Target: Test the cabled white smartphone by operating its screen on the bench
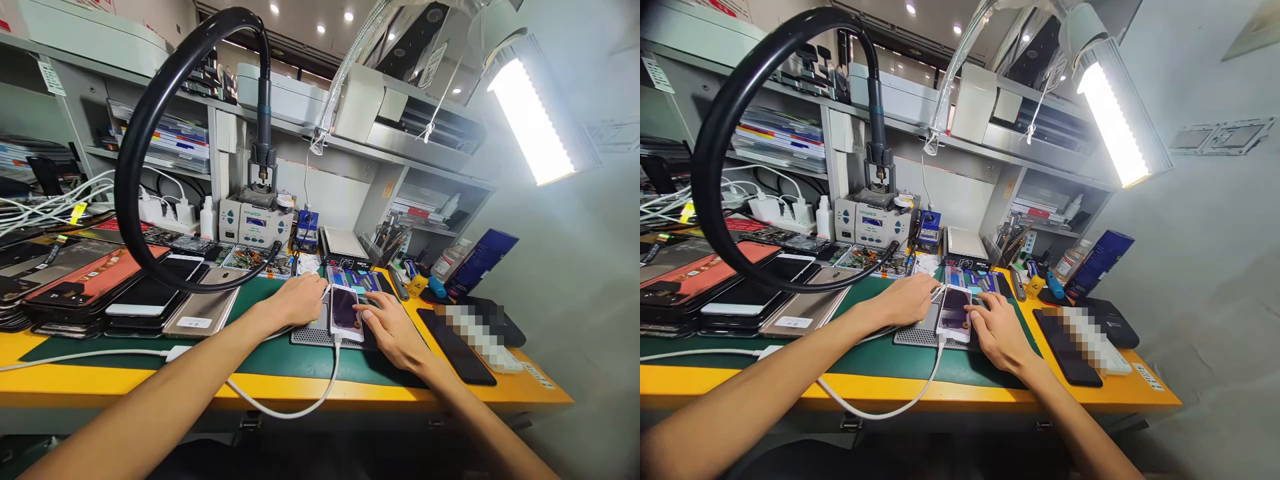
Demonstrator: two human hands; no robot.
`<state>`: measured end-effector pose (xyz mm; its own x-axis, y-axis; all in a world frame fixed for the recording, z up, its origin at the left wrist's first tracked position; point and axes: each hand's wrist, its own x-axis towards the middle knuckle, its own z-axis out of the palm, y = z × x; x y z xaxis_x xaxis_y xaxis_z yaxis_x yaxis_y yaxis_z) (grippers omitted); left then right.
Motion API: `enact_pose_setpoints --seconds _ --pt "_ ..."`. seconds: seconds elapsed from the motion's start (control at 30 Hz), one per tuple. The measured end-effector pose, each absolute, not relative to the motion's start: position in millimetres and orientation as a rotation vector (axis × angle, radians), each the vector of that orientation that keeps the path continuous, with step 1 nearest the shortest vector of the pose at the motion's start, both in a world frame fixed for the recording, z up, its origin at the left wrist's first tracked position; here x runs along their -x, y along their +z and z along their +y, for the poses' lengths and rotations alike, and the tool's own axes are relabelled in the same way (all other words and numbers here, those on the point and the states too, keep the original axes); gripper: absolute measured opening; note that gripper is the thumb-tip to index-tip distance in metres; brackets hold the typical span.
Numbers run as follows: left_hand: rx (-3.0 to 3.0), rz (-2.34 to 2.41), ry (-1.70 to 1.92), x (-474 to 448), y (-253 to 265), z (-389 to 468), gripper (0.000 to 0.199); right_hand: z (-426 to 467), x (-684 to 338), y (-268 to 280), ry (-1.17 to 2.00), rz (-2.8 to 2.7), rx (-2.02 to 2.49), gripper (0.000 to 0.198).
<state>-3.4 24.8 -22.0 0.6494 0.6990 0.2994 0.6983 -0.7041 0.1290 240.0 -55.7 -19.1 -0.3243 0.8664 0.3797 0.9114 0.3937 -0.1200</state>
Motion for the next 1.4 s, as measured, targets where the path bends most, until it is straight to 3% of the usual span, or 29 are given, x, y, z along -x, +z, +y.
enact_pose_setpoints --seconds 0.67,1.4 --pt "-2.839 1.224 0.496 3.9 -16.8 21.1 0.032 -17.6 -243.5 -21.9 -0.18 -2.256 1.709 0.046" --pt "-2.85 1.234 0.464 2.5 -18.8 23.1 0.036 -91.8 -239.7 -16.3 -0.075 -2.332 1.518 0.041"
